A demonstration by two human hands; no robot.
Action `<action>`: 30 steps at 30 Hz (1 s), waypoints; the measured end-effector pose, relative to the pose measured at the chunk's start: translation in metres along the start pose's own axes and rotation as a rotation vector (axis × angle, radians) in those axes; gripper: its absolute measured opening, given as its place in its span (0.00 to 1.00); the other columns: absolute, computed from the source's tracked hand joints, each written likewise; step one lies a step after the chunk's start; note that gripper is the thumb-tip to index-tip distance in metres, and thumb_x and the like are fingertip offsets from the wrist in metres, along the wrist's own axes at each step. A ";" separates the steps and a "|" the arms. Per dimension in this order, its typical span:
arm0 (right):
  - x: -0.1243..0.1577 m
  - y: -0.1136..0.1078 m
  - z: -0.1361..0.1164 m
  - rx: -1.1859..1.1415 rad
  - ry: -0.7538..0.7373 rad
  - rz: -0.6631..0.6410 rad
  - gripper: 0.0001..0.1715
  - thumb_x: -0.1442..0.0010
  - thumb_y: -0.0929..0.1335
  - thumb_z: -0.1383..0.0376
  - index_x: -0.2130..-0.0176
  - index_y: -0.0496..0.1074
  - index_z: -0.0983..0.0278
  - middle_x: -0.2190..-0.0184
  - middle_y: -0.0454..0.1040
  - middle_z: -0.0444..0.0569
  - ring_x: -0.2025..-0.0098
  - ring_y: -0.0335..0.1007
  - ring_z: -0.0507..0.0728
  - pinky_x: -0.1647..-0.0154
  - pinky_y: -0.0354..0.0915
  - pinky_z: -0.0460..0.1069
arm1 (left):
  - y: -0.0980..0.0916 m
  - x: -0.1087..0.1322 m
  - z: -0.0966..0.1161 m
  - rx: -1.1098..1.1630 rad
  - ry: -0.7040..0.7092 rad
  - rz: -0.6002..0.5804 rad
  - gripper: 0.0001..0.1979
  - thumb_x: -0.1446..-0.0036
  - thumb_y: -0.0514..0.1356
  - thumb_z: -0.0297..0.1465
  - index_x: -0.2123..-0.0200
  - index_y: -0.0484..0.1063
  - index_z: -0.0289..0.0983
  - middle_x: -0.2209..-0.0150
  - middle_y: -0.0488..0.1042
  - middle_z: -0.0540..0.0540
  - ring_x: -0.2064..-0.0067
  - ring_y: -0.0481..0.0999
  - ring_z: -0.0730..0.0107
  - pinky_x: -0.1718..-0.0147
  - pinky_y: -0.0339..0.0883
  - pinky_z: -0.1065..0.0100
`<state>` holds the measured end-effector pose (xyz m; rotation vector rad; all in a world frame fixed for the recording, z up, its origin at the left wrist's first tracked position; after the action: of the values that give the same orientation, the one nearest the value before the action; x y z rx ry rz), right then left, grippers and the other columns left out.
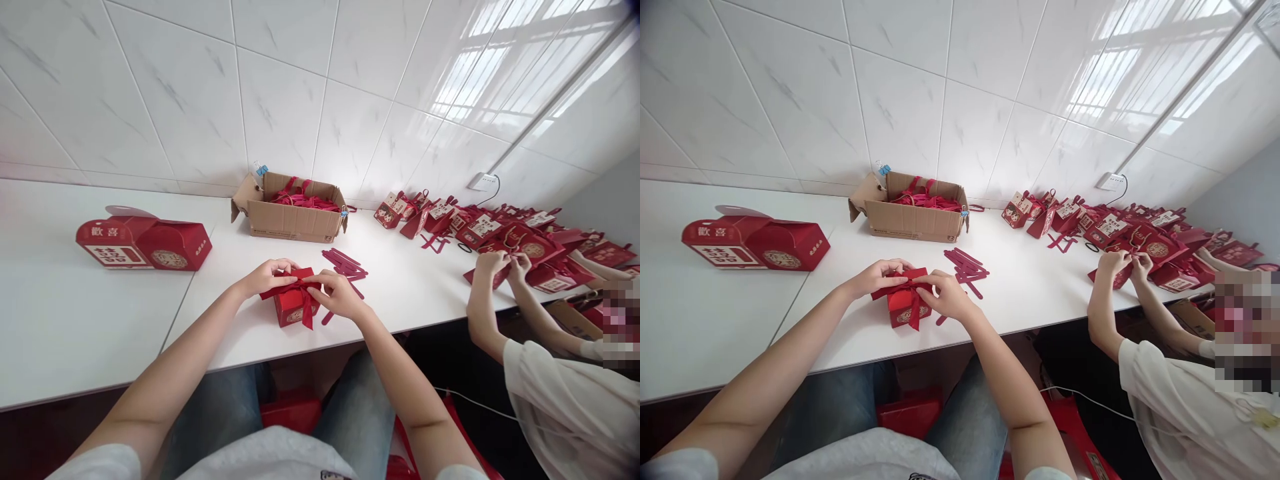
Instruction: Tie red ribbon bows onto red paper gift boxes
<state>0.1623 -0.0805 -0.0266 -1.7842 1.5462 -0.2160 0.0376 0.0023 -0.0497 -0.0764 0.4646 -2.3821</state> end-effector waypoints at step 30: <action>0.001 0.013 0.000 0.083 -0.027 -0.057 0.20 0.46 0.62 0.74 0.59 0.79 0.62 0.71 0.73 0.46 0.74 0.64 0.49 0.72 0.60 0.46 | 0.005 0.009 -0.003 0.084 0.024 0.097 0.27 0.43 0.50 0.52 0.77 0.70 0.35 0.54 0.71 0.41 0.56 0.71 0.60 0.53 0.66 0.61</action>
<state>0.1524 -0.0810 -0.0343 -1.7609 1.4479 -0.2789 0.0339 -0.0059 -0.0546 0.0127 0.3701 -2.3057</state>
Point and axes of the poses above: each hand's wrist, its own x-axis away from the middle knuckle, its own y-axis out of the palm, z = x × y, the point moved 8 cm from there along -x, towards the middle knuckle
